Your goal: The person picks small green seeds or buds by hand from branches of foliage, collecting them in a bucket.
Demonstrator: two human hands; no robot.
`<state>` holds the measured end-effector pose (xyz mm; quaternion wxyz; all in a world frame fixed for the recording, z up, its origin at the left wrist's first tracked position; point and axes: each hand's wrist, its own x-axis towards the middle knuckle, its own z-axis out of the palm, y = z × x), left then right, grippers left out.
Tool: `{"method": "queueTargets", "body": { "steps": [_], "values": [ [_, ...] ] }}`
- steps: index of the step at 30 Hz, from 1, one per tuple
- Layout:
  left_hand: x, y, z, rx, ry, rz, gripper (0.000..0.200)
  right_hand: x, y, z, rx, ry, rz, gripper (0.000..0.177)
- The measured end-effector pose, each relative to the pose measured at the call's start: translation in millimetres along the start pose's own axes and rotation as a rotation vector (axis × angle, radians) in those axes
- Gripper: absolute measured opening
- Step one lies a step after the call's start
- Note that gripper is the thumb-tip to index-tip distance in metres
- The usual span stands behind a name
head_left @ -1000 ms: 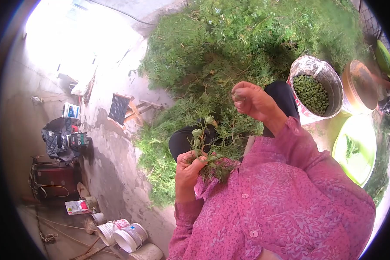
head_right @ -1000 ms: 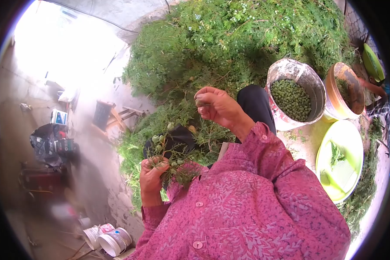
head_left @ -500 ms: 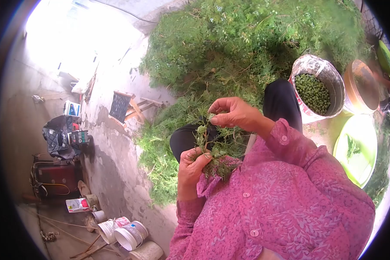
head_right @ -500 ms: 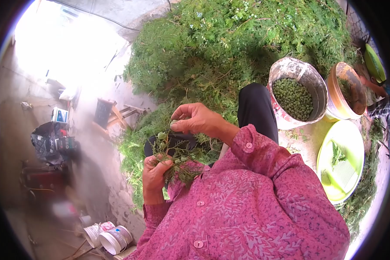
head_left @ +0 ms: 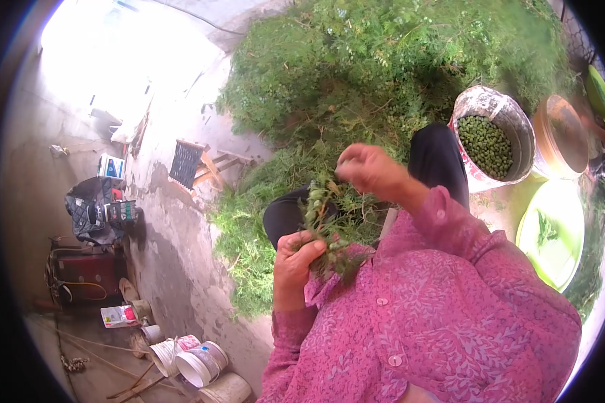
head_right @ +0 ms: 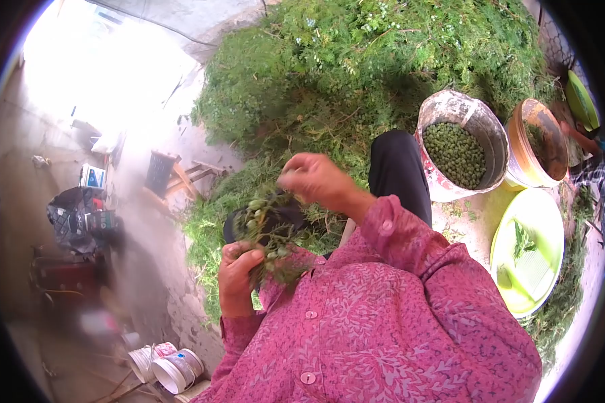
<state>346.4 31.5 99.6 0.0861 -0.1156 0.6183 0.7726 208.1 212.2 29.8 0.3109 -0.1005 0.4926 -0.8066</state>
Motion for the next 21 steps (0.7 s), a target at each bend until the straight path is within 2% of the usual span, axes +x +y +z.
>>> {"method": "queueTargets", "body": {
  "steps": [1, 3, 4, 6, 8, 10, 11, 12, 13, 14, 15, 16, 18, 19, 21],
  "values": [
    [-1, 1, -3, 0.000, -0.003, 0.001, 0.006, 3, 0, -15, -0.001, 0.002, -0.002, 0.022],
    [-5, 2, -10, 0.021, 0.032, 0.083, 0.006, 11, -4, -41, 0.490, 0.087, -0.044, 0.009],
    [-5, 4, -8, 0.020, 0.037, 0.085, 0.006, 7, -13, -35, 0.489, 0.081, -0.041, 0.009],
    [-3, 11, -2, 0.155, 0.084, -0.003, 0.007, -6, -33, -25, 0.409, 0.131, -0.019, 0.009],
    [3, 7, -2, 0.227, 0.074, 0.003, 0.009, -8, -34, -18, 0.306, 0.060, -0.064, 0.009],
    [9, 4, 2, 0.333, 0.052, 0.007, 0.012, -19, -48, 6, -0.019, -0.051, -0.046, 0.011],
    [11, 5, 4, 0.331, 0.054, 0.009, 0.012, -26, -58, 21, -0.159, -0.049, -0.093, 0.019],
    [13, 5, 5, 0.448, 0.021, 0.022, 0.010, -25, -54, 29, -0.161, -0.053, -0.093, 0.019],
    [14, 7, 6, 0.565, -0.012, 0.035, 0.008, -23, -49, 35, -0.285, -0.083, -0.235, 0.022],
    [15, 8, 7, 0.562, -0.007, 0.036, 0.008, -22, -47, 38, -0.410, -0.115, -0.377, 0.026],
    [16, 10, 8, 0.659, -0.027, 0.054, 0.009, -25, -51, 41, -0.441, -0.122, -0.284, 0.032],
    [16, 10, 8, 0.756, -0.047, 0.070, 0.011, -25, -51, 42, -0.444, -0.129, -0.281, 0.032],
    [16, 10, 8, 0.720, -0.047, 0.068, 0.011, -25, -51, 42, -0.655, -0.128, -0.359, 0.036],
    [16, 9, 8, 0.687, -0.054, 0.065, 0.011, -22, -46, 40, -0.660, -0.136, -0.356, 0.036],
    [17, 6, 10, 0.632, -0.033, 0.094, 0.012, -17, -33, 38, -0.804, -0.049, -0.649, 0.030]
  ]
}}
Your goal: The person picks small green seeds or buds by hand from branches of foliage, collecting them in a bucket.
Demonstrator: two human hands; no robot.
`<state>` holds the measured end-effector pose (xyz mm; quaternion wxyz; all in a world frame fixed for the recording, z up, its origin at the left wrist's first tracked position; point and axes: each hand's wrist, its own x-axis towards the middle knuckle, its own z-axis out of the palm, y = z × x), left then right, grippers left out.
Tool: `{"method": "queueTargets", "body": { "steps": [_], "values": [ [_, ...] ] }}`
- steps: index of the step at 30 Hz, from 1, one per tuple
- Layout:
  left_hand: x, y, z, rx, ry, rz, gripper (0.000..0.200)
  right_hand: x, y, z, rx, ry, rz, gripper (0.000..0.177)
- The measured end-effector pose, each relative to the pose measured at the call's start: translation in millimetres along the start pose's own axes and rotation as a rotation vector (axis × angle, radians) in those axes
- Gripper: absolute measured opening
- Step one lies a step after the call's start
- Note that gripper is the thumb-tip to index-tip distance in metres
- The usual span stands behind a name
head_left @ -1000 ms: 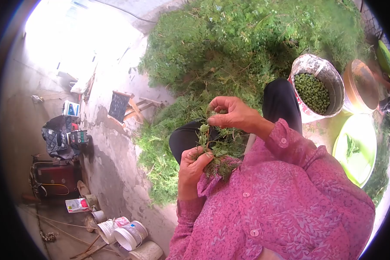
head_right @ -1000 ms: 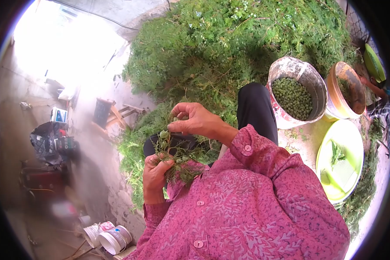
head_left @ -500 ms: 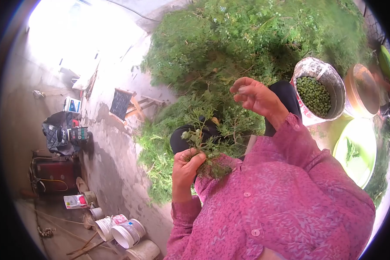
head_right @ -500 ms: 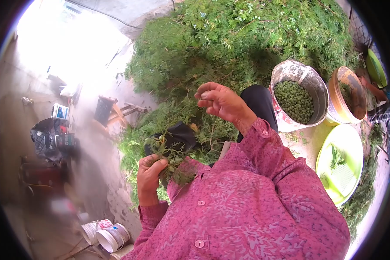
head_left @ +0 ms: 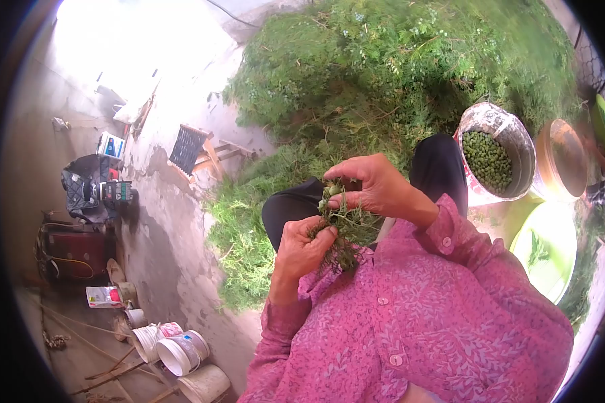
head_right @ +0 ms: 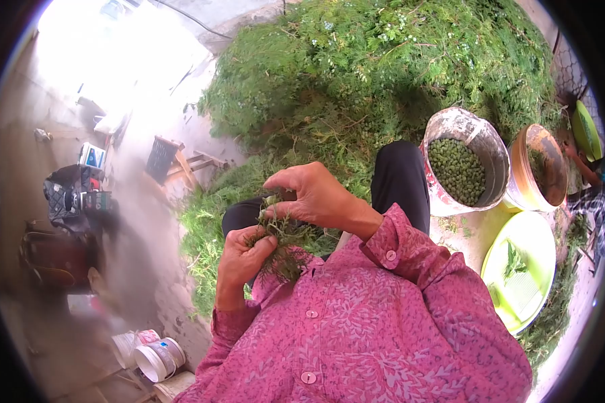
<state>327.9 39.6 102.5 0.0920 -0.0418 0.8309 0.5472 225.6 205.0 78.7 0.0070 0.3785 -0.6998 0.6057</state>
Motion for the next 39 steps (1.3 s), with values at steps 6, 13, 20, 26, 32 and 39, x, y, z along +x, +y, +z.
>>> {"method": "queueTargets", "body": {
  "steps": [6, 13, 20, 26, 32, 39],
  "values": [
    [0, 2, 2, -0.007, 0.036, 0.064, 0.015, -2, -11, -12, 0.046, 0.082, 0.195, 0.018],
    [1, -1, -1, 0.136, 0.078, 0.125, 0.020, -21, 0, -83, 0.252, 0.344, 0.428, 0.017],
    [12, 9, 12, 0.226, 0.077, 0.173, 0.021, -21, -14, -25, 0.331, 0.004, 0.476, 0.023],
    [7, 18, 10, 0.482, 0.159, 0.186, 0.022, -13, -16, -15, 0.324, 0.031, 0.479, 0.021],
    [6, 19, 12, 0.599, 0.147, 0.260, 0.021, -17, 9, -86, -0.235, 0.749, 0.215, 0.010],
    [14, 12, 13, 0.808, 0.205, 0.455, 0.022, -95, 45, -200, -1.403, 0.445, 0.747, 0.053]
  ]
}}
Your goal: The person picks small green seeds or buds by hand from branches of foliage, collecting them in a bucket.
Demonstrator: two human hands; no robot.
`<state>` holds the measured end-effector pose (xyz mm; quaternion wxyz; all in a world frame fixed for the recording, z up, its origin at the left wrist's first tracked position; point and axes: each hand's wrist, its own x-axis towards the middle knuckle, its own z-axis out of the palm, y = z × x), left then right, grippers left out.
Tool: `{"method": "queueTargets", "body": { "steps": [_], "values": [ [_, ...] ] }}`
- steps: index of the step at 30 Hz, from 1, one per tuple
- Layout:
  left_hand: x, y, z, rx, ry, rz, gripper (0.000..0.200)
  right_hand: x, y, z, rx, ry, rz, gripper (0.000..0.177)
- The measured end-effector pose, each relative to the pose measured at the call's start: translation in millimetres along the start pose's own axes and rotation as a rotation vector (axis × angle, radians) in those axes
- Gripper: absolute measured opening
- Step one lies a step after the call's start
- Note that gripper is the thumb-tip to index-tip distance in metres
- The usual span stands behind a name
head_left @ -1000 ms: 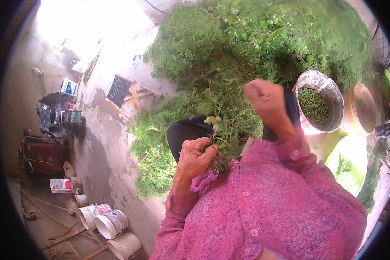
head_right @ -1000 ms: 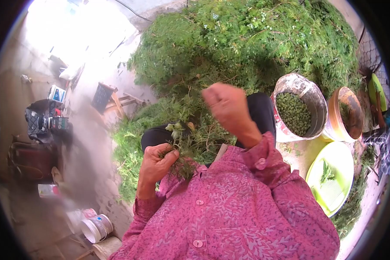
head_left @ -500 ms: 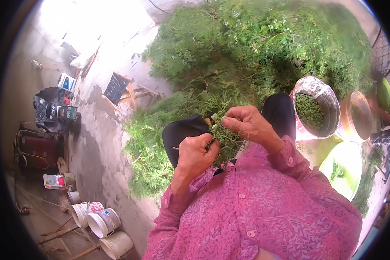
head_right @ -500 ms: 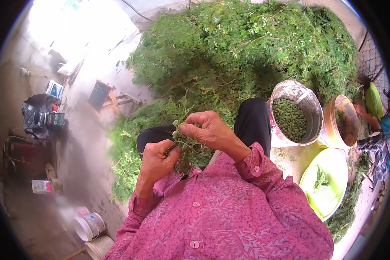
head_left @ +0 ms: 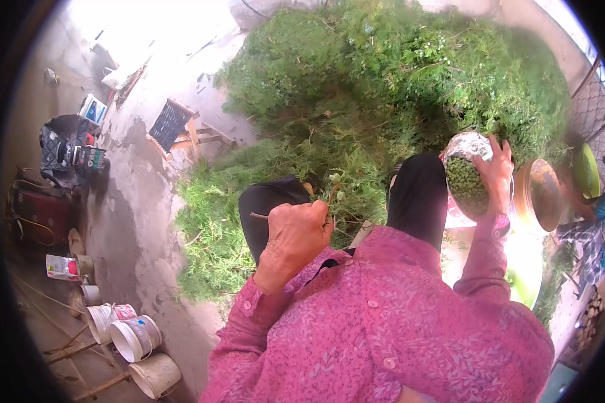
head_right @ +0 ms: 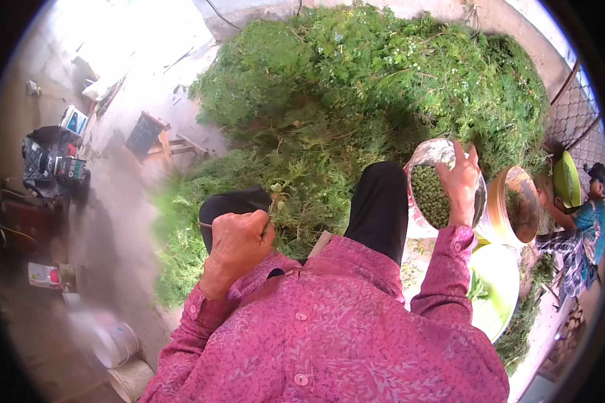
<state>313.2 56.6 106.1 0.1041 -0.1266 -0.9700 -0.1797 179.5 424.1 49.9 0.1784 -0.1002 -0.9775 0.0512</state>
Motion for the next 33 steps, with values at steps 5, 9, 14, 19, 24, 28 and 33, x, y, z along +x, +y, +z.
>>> {"method": "queueTargets", "body": {
  "steps": [5, 9, 14, 19, 24, 28, 33],
  "values": [
    [7, 7, 5, 0.080, -0.094, 0.025, 0.019, -3, -66, -39, 0.994, -0.368, -0.108, 0.043],
    [12, 11, 4, 0.138, -0.160, 0.049, 0.017, -37, -161, -66, 0.887, -0.224, -0.790, 0.038],
    [6, 7, -3, 0.159, -0.155, 0.017, 0.017, -63, -195, -44, 0.895, -0.409, -0.931, 0.023],
    [1, 5, -1, 0.081, -0.140, -0.007, 0.018, -64, -196, -43, 1.278, -0.448, -0.512, 0.013],
    [-2, -1, 1, 0.053, -0.058, -0.072, 0.019, -38, -169, -43, 1.682, -0.904, -0.026, 0.020],
    [-1, -5, 3, 0.112, -0.072, -0.139, 0.019, -81, -180, -30, 1.527, -1.298, -0.027, 0.020],
    [3, -2, 6, 0.087, -0.092, -0.086, 0.017, -93, -199, -27, 1.482, -1.130, -0.160, 0.015]
  ]
}}
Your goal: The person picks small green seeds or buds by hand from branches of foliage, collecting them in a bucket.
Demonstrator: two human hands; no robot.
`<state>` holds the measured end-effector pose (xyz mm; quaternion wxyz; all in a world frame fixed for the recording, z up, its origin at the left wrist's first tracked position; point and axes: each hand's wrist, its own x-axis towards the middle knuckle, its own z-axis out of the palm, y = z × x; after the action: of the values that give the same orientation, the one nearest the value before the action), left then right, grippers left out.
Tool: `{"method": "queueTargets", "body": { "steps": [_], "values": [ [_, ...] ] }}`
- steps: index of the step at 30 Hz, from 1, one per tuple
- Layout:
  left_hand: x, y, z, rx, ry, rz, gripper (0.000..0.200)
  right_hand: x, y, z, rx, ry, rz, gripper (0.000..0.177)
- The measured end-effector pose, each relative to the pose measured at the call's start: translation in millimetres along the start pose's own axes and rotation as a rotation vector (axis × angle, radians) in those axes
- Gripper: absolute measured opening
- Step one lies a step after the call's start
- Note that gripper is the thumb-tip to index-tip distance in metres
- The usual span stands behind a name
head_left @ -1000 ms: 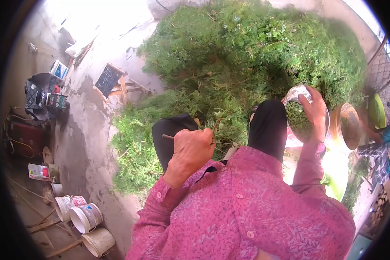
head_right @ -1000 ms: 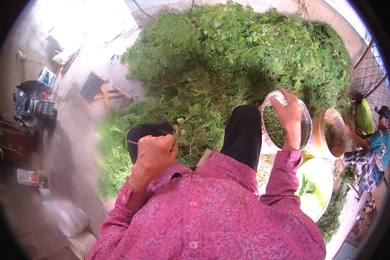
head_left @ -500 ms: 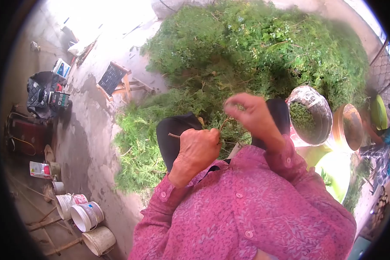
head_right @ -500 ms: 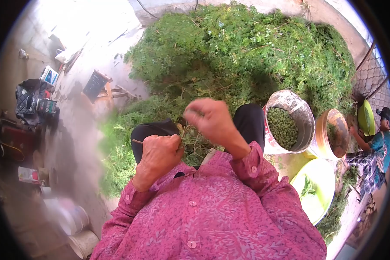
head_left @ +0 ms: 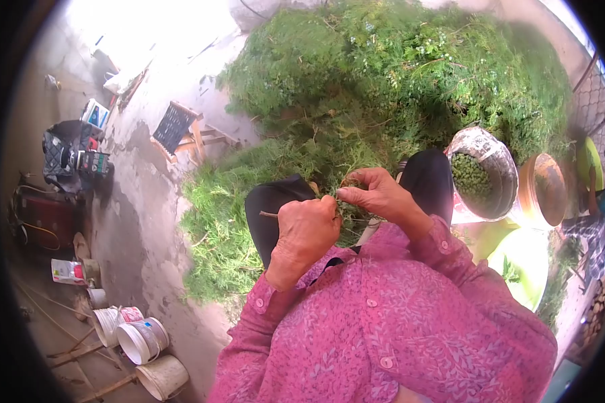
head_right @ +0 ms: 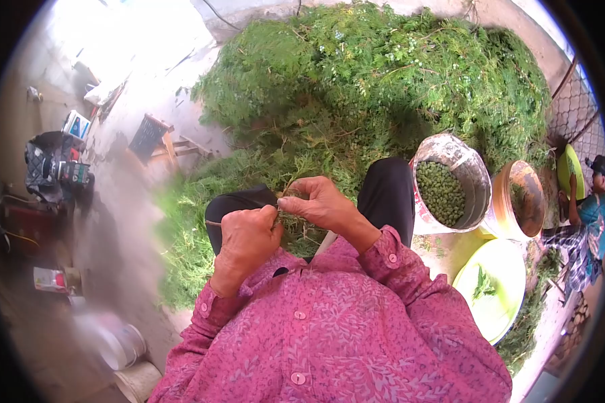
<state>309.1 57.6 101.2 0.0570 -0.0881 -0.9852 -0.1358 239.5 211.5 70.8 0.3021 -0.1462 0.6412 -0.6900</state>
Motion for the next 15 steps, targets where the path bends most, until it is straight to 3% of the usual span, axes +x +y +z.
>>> {"method": "queueTargets", "body": {
  "steps": [2, 4, 5, 8, 10, 11, 12, 13, 14, 15],
  "values": [
    [2, -2, -1, 0.006, -0.009, -0.009, 0.016, 0, -4, -7, 0.001, -0.003, -0.005, 0.017],
    [1, -10, -1, -0.052, 0.040, 0.016, 0.018, -6, -4, -22, 0.157, -0.220, 0.125, 0.027],
    [2, -10, -2, -0.051, 0.032, 0.019, 0.018, -11, -6, -26, 0.164, -0.216, 0.126, 0.027],
    [0, -15, -5, -0.071, 0.059, 0.045, 0.015, -20, -4, -48, -0.423, -0.046, -0.049, 0.020],
    [-2, -30, -10, -0.221, 0.027, -0.134, 0.013, -32, 6, -80, -0.533, 0.250, -0.129, 0.020],
    [-2, -33, -13, -0.219, 0.024, -0.130, 0.013, -36, 11, -104, -0.548, 0.381, -0.276, 0.021],
    [-3, -36, -16, -0.607, 0.035, -0.263, 0.012, -48, 1, -123, -0.574, 0.555, -0.167, 0.019],
    [-5, -37, -20, -0.996, 0.047, -0.397, 0.011, -57, 8, -147, -0.390, 0.689, -0.185, 0.021],
    [-5, -35, -26, -1.189, 0.046, -0.447, 0.011, -62, 13, -168, -0.389, 0.857, -0.279, 0.020],
    [-5, -38, -25, -1.187, 0.044, -0.445, 0.011, -68, 20, -188, -0.618, 1.028, -0.247, 0.028]
  ]
}}
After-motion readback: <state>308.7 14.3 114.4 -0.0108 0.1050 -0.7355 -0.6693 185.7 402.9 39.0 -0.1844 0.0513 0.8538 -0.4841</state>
